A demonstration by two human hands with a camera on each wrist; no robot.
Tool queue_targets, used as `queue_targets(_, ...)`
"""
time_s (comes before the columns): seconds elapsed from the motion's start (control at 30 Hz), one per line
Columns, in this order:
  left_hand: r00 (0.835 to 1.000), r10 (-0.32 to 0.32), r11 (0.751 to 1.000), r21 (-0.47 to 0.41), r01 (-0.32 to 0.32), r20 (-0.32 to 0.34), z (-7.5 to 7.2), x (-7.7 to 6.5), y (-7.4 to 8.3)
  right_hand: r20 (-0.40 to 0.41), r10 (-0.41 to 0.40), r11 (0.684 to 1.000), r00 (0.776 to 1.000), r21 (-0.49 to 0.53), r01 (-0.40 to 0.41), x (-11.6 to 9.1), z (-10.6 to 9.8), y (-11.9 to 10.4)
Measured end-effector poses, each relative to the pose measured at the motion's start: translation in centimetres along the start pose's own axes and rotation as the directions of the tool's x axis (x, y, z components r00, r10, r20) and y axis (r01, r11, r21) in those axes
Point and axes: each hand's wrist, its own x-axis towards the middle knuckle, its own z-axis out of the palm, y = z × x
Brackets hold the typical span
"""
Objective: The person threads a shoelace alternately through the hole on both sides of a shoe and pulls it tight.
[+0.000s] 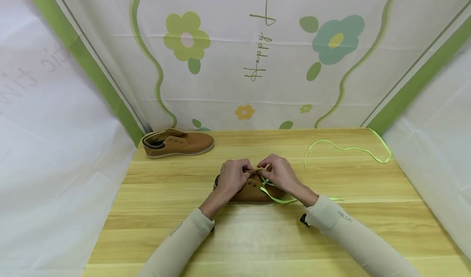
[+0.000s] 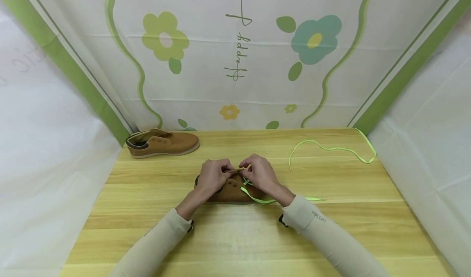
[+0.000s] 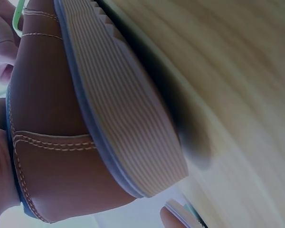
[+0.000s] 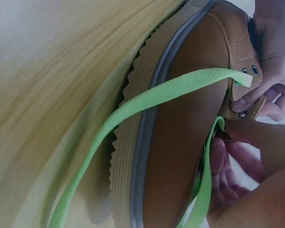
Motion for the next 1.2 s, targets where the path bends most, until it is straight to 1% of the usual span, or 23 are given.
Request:
queue_targets(0.1,1.0,0.027,1.0,0.009,-0.027,-0.009,0.1,0.0,-0.1,0.012,-0.045,0.999,0.999,-0.002,0.045,-0.1,0.1,0.1)
queue_targets(0.17,0.999,0.043,0.999,0.016,-0.043,-0.017,0.1,-0.1,-0.1,0.017,-0.063,0.998,0.998,0.014,0.063,-0.1,0.1,0.2)
queue_targets(0.33,0.997,0.069,0.997,0.029,-0.068,-0.035,0.2,0.0,-0.3,0.044,-0.07,0.989,0.997,0.137,0.063,-0.3,-0.2,0.7)
queue_targets(0.5,0.997,0.064,0.998,0.029,-0.063,-0.034,0.2,0.0,-0.4,0.115,-0.053,0.969,0.992,0.246,0.023,-0.2,-0.7,1.1)
queue_targets(0.57,0.998,0.058,0.998,0.019,-0.058,-0.035,0.2,0.0,-0.3,0.132,-0.038,0.963,0.99,0.27,0.001,0.0,-0.9,1.3)
queue_targets(0.77,0.998,0.047,0.999,-0.018,-0.048,-0.046,0.2,0.0,-0.3,0.138,0.0,0.958,0.99,0.284,-0.04,0.4,-1.1,1.6)
queue_targets(0.87,0.998,0.037,0.999,-0.031,-0.038,-0.044,0.2,0.0,-0.3,0.137,0.017,0.95,0.99,0.308,-0.059,0.3,-1.2,1.7)
queue_targets(0.93,0.999,0.028,0.999,-0.039,-0.03,-0.039,0.2,-0.1,-0.2,0.126,0.033,0.94,0.992,0.332,-0.074,0.2,-1.4,1.8)
queue_targets(1.03,0.999,0.027,0.999,-0.04,-0.028,-0.037,0.1,-0.1,-0.2,0.101,0.066,0.916,0.993,0.388,-0.1,0.2,-1.8,1.9)
queue_targets(1.13,0.999,0.026,0.999,-0.039,-0.027,-0.036,0.1,-0.1,-0.2,0.086,0.096,0.88,0.992,0.459,-0.125,0.2,-2.6,2.0)
queue_targets(1.2,0.999,0.021,0.999,-0.039,-0.022,-0.035,0.0,-0.1,-0.2,0.079,0.115,0.846,0.99,0.515,-0.14,0.2,-3.3,2.1)
